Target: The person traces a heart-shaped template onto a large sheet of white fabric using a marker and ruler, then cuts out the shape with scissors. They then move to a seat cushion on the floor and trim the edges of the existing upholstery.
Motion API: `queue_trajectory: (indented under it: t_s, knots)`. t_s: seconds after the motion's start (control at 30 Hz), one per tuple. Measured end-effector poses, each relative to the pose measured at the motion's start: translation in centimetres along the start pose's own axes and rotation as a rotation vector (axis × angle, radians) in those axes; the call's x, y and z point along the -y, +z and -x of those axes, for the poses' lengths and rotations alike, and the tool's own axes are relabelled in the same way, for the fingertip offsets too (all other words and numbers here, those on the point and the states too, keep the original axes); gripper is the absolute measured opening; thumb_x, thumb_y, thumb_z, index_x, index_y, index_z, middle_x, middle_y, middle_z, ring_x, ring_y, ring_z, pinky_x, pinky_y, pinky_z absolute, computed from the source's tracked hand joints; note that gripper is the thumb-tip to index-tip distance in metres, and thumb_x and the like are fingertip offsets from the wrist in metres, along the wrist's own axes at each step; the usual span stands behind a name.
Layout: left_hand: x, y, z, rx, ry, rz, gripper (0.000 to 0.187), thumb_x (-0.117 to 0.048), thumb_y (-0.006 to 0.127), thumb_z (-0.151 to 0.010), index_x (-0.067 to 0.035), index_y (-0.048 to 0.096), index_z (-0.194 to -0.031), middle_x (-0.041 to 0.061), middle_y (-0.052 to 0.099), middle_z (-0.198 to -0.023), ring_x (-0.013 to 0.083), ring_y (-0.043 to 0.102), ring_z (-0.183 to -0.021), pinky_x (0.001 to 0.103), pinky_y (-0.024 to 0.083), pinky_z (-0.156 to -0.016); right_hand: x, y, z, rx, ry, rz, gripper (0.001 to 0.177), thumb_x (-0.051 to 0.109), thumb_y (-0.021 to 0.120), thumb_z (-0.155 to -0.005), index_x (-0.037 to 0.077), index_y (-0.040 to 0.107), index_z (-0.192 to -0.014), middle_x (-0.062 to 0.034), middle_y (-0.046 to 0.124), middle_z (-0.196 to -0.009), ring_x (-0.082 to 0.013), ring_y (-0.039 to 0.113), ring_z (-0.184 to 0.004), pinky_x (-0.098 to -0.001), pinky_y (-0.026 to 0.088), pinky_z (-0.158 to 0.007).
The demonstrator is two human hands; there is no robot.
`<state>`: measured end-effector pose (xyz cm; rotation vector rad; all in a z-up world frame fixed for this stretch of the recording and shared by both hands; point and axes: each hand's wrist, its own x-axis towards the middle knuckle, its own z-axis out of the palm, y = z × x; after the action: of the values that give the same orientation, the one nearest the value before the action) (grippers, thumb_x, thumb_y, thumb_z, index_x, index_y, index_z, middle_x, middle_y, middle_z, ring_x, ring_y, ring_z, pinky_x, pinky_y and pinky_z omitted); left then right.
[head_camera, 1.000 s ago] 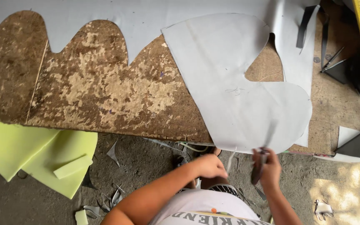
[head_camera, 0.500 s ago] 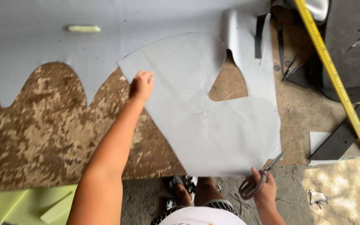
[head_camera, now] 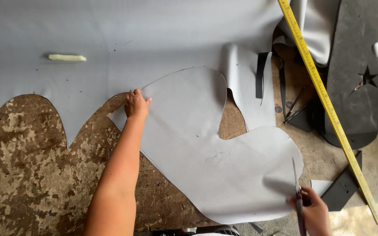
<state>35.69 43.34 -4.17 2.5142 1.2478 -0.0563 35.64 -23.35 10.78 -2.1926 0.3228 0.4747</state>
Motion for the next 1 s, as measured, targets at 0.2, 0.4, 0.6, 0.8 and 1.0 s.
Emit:
queue_trajectory:
  t_s: [0.2, 0.4, 0.6, 0.8, 1.0]
  knots:
    - [3.1, 2.6, -1.7, -0.119, 0.165, 0.085, 0.058, -0.041, 0.084, -0.081, -0.021, 0.059, -0.129, 0.013, 0.038, -0.139, 0.0377, 0.037, -0.126, 0.051, 0.04, -0.102, 10.5, 0.0, -2.5, 0.108, -0.146, 0.255, 0.046, -0.005, 0.083, -0.074, 0.011, 0.08, -0.117, -0.0095, 0.083, -0.094, -0.0153, 0.069, -0.089, -0.027, 0.048, -0.082]
    - [2.8, 2.0, -0.2, -0.137, 0.102, -0.029, 0.055, -0.05, 0.079, -0.086, -0.019, 0.062, -0.127, 0.01, 0.051, -0.123, 0.0335, 0.044, -0.115, 0.044, 0.049, -0.091, 12.6, 0.8, -2.3, 0.126, -0.173, 0.2, 0.044, -0.01, 0.081, -0.079, 0.007, 0.078, -0.119, -0.014, 0.082, -0.098, -0.0194, 0.069, -0.089, -0.0297, 0.051, -0.081]
    - [1.1, 0.0, 1.0, 0.079, 0.03, 0.12, 0.031, -0.028, 0.072, -0.093, -0.01, 0.068, -0.118, 0.019, 0.069, -0.118, 0.0413, 0.061, -0.113, 0.052, 0.047, -0.097, 12.8, 0.1, -2.2, 0.101, -0.165, 0.526, 0.044, 0.007, 0.081, -0.078, 0.025, 0.078, -0.118, -0.0034, 0.088, -0.096, -0.0163, 0.078, -0.093, -0.0264, 0.052, -0.091]
    - [3.9, -9.6, 9.4, -0.073, 0.021, 0.496, 0.024, -0.036, 0.062, -0.1, -0.014, 0.056, -0.107, 0.015, 0.069, -0.088, 0.039, 0.061, -0.079, 0.053, 0.044, -0.069, 17.8, -0.8, -6.8, -0.148, -0.86, 0.497, 0.028, 0.009, 0.071, -0.096, 0.02, 0.071, -0.122, 0.005, 0.072, -0.109, -0.0133, 0.063, -0.083, -0.0289, 0.047, -0.074]
    - [14.1, -12.1, 24.6, -0.447, -0.758, 1.103, 0.064, -0.044, 0.061, -0.098, 0.0, 0.048, -0.143, 0.023, 0.057, -0.142, 0.0333, 0.062, -0.118, 0.043, 0.051, -0.095, 34.3, 6.8, -9.5, -0.091, -1.491, -0.382, 0.045, -0.009, 0.085, -0.113, -0.011, 0.046, -0.136, -0.031, 0.063, -0.109, -0.0371, 0.067, -0.102, -0.0427, 0.054, -0.093]
